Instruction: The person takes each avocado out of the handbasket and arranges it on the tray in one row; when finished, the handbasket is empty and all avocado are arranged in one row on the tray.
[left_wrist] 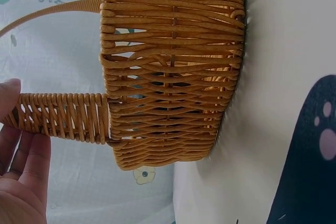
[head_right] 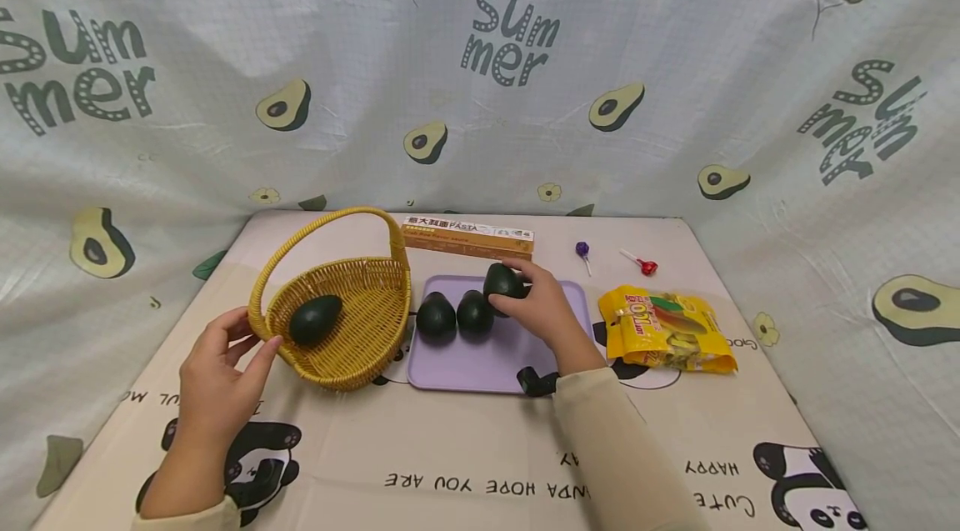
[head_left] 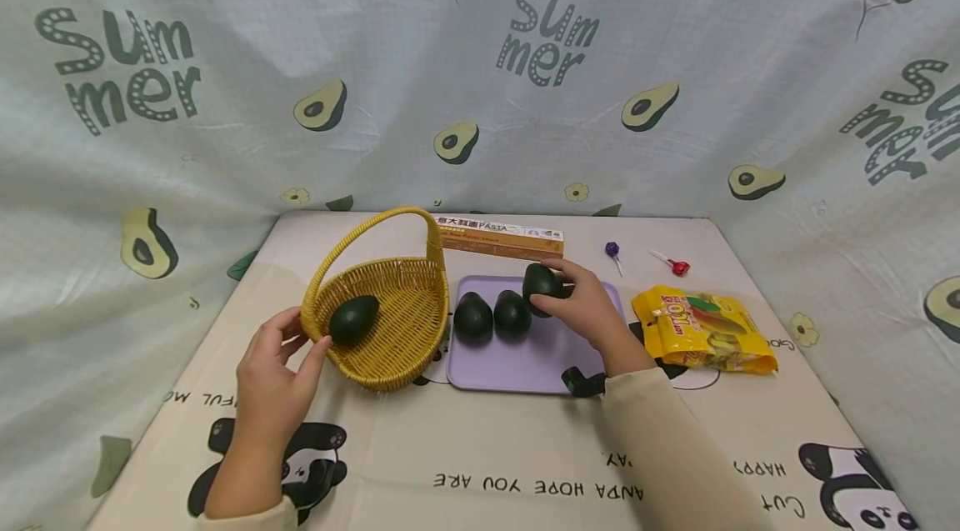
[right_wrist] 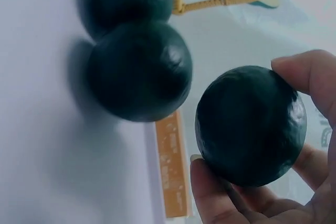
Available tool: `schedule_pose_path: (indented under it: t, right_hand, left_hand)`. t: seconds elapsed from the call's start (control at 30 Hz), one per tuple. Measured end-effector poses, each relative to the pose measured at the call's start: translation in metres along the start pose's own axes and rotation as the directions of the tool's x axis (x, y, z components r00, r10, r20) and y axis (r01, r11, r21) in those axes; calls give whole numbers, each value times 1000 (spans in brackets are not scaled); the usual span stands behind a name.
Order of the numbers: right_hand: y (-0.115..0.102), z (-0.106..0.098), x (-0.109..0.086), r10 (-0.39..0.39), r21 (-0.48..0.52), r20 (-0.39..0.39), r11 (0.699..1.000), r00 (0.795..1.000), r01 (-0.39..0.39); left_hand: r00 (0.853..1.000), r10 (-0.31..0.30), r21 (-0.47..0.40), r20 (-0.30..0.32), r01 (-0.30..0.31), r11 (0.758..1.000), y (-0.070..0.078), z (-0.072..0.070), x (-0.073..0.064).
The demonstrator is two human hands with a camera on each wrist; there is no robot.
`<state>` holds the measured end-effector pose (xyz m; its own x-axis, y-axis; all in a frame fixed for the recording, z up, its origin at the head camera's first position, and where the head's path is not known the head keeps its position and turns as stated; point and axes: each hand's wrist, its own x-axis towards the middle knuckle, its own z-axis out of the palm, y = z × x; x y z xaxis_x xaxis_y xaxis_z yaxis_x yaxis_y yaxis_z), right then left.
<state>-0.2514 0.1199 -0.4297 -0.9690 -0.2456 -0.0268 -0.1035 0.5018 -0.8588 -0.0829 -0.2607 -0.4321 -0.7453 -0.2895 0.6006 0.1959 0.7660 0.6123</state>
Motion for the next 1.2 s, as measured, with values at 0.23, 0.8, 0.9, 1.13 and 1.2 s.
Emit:
schedule_pose_path:
  t: [0.23, 0.8, 0.9, 1.13, 1.2]
  right_hand:
    - [17, -1, 0, 57, -25, -17, 998, 998, -57]
    - [44, 12, -7, 75, -98, -30, 992, 997, -78]
    - [46, 14, -10, 58, -118, -43, 991, 997, -63]
    - [48, 17, -13, 48, -153, -41, 987, 998, -53]
    - [49, 18, -13, 50, -156, -42, 986, 998, -55]
  left_hand:
    - [1000, 3, 4, -5, -3, 1000, -1, 1, -1]
    - [1000, 18, -7, -14, -18, 1000, -3, 1, 0]
    - [1000, 17, -4, -14, -17, 1000, -4, 2, 0]
    - [1000, 17, -9, -15, -17, 1000, -5, 2, -1]
    - [1000, 17, -9, -13, -17, 1000, -4, 2, -1]
